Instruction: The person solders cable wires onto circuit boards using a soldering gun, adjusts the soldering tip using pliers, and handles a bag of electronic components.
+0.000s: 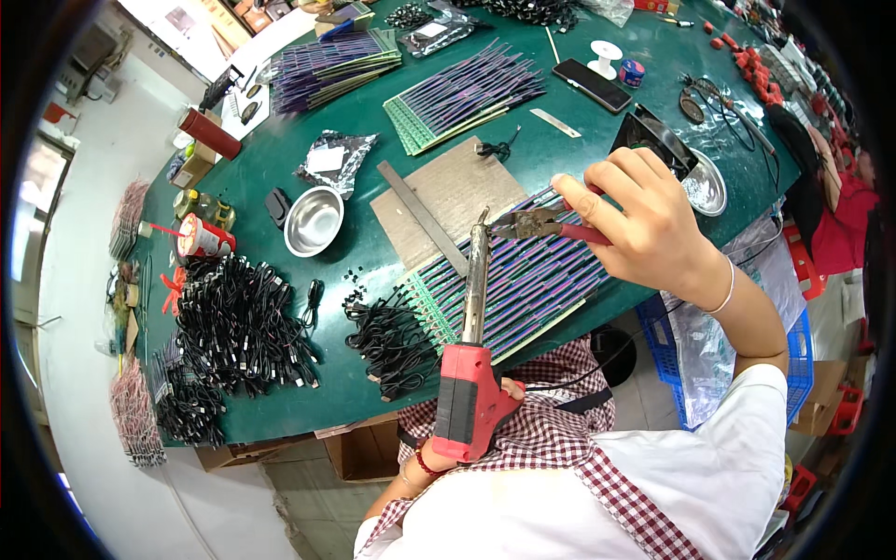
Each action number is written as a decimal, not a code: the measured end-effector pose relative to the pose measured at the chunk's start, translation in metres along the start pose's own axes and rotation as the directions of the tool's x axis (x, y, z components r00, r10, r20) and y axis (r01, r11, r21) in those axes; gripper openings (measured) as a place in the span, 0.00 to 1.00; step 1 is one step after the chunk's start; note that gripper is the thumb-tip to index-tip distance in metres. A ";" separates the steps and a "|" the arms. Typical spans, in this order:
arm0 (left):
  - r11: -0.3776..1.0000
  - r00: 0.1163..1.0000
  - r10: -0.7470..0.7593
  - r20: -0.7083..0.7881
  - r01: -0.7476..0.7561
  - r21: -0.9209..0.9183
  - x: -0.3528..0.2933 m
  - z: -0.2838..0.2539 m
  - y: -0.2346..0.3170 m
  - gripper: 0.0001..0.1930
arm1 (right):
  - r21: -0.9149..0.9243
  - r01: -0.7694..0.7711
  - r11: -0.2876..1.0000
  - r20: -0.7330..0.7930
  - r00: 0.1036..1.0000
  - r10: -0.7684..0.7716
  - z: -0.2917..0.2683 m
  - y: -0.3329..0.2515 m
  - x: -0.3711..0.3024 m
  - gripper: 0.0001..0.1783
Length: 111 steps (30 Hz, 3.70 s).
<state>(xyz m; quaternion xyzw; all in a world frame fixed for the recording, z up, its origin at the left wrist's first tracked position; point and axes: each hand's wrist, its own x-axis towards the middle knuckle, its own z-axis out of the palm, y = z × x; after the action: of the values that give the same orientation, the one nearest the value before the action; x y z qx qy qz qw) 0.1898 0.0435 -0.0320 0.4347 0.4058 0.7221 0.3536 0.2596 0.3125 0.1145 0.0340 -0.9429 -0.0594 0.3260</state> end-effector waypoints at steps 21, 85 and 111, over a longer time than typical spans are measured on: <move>0.936 0.937 -0.338 0.084 0.344 -0.077 -0.020 -0.017 0.008 0.18 | -0.176 0.101 0.979 0.147 0.986 -0.076 -0.004 0.006 -0.011 0.17; 0.706 0.955 -0.177 -0.238 0.292 0.645 0.037 0.009 0.039 0.16 | 0.604 -0.786 0.135 0.796 0.603 -0.051 -0.013 -0.102 -0.080 0.49; 0.684 0.933 -0.127 -0.336 0.327 0.652 0.012 -0.036 0.063 0.03 | 0.743 -0.580 -0.333 0.646 0.493 0.583 0.061 -0.184 -0.020 0.07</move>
<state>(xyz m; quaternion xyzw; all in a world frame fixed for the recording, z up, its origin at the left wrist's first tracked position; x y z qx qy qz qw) 0.1422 0.0175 0.0179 0.3813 0.7423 0.5160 0.1934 0.2421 0.1380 0.0303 -0.2456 -0.5996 0.7357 0.1974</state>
